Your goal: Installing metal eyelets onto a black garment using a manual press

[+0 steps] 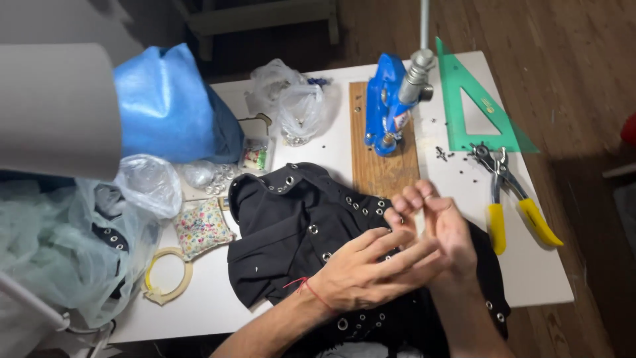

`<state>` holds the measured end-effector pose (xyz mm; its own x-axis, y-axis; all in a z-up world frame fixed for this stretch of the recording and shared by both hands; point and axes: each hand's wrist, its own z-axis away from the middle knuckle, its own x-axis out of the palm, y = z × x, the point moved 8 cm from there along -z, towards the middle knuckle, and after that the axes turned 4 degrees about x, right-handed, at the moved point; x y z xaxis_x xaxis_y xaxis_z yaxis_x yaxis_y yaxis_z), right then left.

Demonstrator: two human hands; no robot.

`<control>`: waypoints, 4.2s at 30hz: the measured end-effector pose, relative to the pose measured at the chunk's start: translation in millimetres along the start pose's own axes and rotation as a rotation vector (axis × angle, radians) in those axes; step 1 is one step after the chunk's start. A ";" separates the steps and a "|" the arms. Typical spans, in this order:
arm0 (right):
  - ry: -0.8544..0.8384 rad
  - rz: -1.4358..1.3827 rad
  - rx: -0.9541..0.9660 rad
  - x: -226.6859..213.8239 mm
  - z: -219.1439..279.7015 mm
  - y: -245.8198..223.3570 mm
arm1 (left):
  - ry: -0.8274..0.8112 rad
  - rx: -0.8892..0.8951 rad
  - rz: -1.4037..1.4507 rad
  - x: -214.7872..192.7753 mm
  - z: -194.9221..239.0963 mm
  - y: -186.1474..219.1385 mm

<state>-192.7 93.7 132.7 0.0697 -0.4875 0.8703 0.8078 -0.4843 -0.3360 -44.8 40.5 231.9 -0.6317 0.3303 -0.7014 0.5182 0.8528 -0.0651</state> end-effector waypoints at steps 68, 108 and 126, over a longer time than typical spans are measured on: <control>-0.526 0.802 -0.458 -7.1 50.2 -200.4 | -0.274 -1.081 -0.459 -207.4 368.9 -70.0; -0.766 2.718 -1.068 62.3 -172.1 96.1 | -0.568 -0.436 -0.286 64.1 182.9 -229.9; -0.578 2.580 -0.485 106.4 -228.6 96.6 | -0.491 -0.504 -0.333 44.2 162.0 -225.3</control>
<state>-241.0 -171.1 110.6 0.2036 -0.0017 -0.9791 -0.9550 0.2201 -0.1990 -96.1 -202.6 100.6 -0.3190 -0.0922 -0.9433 -0.0532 0.9954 -0.0793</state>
